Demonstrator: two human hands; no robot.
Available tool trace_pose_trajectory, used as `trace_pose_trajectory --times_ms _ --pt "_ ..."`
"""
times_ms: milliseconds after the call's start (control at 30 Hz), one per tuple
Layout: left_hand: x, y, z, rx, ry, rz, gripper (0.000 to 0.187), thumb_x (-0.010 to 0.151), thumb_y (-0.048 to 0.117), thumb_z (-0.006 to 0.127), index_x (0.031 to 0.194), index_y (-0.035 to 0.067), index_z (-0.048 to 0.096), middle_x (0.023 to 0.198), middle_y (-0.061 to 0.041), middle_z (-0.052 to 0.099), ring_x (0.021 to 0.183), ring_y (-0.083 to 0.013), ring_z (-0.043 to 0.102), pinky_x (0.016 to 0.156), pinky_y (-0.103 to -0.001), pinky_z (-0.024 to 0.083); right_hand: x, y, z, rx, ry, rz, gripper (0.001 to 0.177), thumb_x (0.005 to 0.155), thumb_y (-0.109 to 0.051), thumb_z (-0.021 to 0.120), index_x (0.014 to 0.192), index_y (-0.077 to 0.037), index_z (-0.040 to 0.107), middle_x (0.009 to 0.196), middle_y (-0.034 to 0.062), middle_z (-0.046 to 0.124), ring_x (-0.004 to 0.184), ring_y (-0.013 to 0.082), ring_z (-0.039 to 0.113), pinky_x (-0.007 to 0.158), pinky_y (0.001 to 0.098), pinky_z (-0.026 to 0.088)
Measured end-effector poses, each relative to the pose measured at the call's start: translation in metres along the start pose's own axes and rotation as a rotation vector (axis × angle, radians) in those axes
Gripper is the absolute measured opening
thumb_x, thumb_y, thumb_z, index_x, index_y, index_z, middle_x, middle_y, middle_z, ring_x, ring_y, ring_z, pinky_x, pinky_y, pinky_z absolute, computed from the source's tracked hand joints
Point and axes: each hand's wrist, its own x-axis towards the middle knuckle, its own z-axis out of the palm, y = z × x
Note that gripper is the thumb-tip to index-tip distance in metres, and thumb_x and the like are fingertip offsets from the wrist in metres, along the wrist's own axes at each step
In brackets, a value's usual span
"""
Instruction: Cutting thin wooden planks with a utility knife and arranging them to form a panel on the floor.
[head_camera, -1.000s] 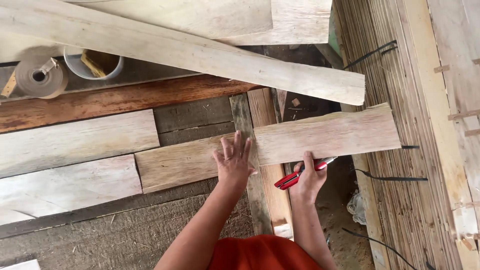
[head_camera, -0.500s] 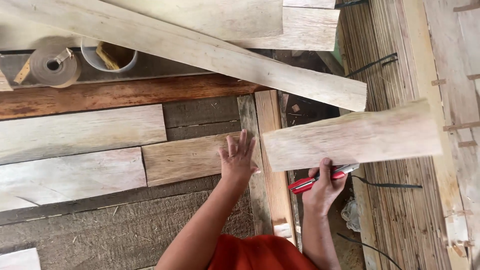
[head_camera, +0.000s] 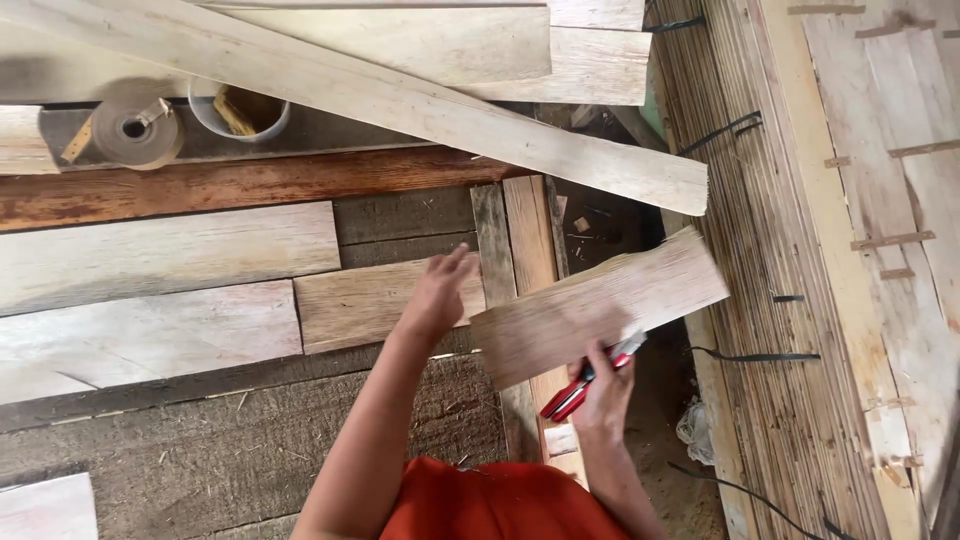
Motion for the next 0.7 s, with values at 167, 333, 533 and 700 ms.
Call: trace_pose_trajectory --times_ms 167,333,533,700 --pt "-0.012 0.017 -0.042 -0.004 -0.065 -0.336 0.013 0.095 0.018 0.049 0.098 0.021 0.061 0.089 0.002 0.063 0.080 -0.0198 0.057 0.070 -0.035 0.048 -0.040 0.038 0.002 -0.151 -0.233 0.322 0.021 0.096 -0.015 0.064 0.109 -0.001 0.056 0.074 0.0160 0.066 0.059 0.0256 0.066 0.056 0.0344 0.055" --pt "-0.036 0.082 -0.111 -0.177 -0.519 -0.677 0.041 0.101 0.040 0.050 0.134 0.020 0.065 0.133 -0.001 0.069 0.117 -0.0206 0.068 0.101 -0.044 0.056 -0.072 0.055 0.010 -0.141 -0.476 0.464 0.027 0.097 -0.017 0.062 0.112 0.005 0.060 0.093 0.0246 0.074 0.082 0.0333 0.073 0.082 0.0420 0.063" --pt "-0.091 0.032 -0.077 -0.132 -0.257 -0.738 0.033 0.094 0.052 0.056 0.120 0.037 0.072 0.115 0.001 0.075 0.112 -0.0267 0.069 0.097 -0.045 0.056 -0.018 0.115 -0.012 -0.684 -0.599 0.143 0.025 0.086 -0.010 0.063 0.111 -0.013 0.066 0.082 0.0133 0.070 0.051 0.0195 0.069 0.056 0.0326 0.063" --pt "-0.101 0.070 -0.129 0.017 -0.122 -0.916 0.041 0.098 0.049 0.043 0.118 0.026 0.071 0.110 -0.014 0.073 0.105 -0.0414 0.068 0.095 -0.055 0.054 -0.002 0.135 -0.010 -1.330 -0.460 -0.339 0.057 0.081 -0.050 0.076 0.123 -0.026 0.047 0.124 0.0023 0.044 0.098 0.0436 0.072 0.087 0.0618 0.059"
